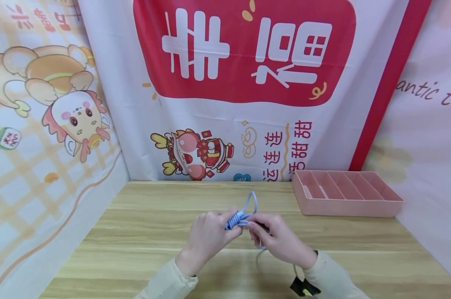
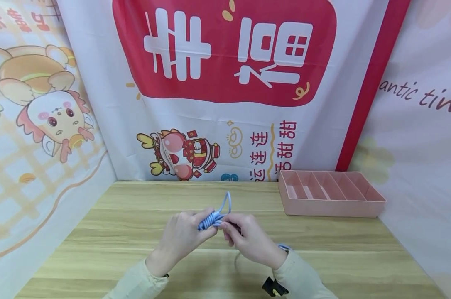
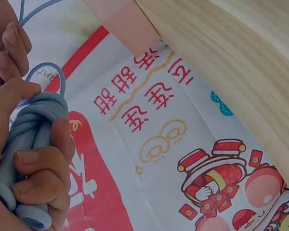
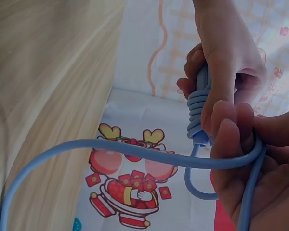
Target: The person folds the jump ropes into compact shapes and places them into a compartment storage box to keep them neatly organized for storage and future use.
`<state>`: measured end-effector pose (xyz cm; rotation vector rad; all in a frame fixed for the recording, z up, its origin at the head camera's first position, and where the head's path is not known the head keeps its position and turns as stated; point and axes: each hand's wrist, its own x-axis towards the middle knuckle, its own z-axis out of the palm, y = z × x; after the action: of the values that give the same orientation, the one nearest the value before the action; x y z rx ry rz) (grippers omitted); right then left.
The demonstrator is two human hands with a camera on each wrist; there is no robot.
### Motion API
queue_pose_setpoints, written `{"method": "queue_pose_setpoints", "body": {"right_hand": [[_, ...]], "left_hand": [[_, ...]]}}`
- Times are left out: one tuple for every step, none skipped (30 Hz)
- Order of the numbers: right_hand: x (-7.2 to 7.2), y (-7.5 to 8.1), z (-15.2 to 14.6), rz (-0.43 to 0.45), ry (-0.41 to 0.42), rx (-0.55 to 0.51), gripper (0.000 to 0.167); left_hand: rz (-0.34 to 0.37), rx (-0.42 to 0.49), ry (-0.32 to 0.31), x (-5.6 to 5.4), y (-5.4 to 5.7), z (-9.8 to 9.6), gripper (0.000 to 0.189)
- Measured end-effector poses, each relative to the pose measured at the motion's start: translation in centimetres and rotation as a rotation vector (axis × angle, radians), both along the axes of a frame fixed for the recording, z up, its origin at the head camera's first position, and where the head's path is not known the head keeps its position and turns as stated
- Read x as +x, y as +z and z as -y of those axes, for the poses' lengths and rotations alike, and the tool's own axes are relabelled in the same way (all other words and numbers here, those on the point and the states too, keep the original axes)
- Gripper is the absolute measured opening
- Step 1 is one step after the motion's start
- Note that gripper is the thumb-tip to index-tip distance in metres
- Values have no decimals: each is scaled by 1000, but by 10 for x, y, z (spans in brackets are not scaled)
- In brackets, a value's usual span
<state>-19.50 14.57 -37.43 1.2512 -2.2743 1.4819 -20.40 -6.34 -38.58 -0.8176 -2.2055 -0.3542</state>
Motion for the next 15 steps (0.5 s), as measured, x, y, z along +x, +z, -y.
{"method": "queue_pose_setpoints", "body": {"right_hand": [[0,-1,0,-20,-8,2,12],[-1,-1,0,-42,-18,6,12],[-1,-2,0,-72,-34,11,11],[-2,-2,0,-110,-52,15,10],[-3,-2,-1,-147,-75,20,9],[-3,-3,-1,-179,-99,25,8],[-4,-3,-1,-205,-118,29,6],[-5,-3,-2,-227,-135,34,4],[-6,-3,-2,-248,-154,41,2],[-7,-4,-3,-266,-168,46,2],[-8,-4,-4,-280,-178,52,5],[-8,-4,-4,-302,-183,58,8],[-9,-4,-5,-326,-185,66,11],[-9,-4,-6,-352,-186,74,14],[-9,-5,-6,-379,-191,83,16]], "left_hand": [[-5,-5,-4,-1,0,0,22],[-9,-11,-8,-1,0,0,21],[-10,-17,-13,-2,0,1,21],[-12,-25,-17,-3,0,1,21],[-13,-35,-19,-4,1,1,20],[-11,-46,-19,-4,2,2,20],[-8,-60,-15,-5,2,2,20],[-3,-74,-11,-5,3,3,20],[6,-86,-9,-6,3,4,21],[17,-98,-6,-6,3,4,21],[32,-107,-5,-6,4,5,20],[48,-115,-5,-6,3,5,20],[60,-122,-5,-6,3,6,20],[73,-125,-8,-5,3,6,20],[82,-127,-9,-5,2,7,20]]}}
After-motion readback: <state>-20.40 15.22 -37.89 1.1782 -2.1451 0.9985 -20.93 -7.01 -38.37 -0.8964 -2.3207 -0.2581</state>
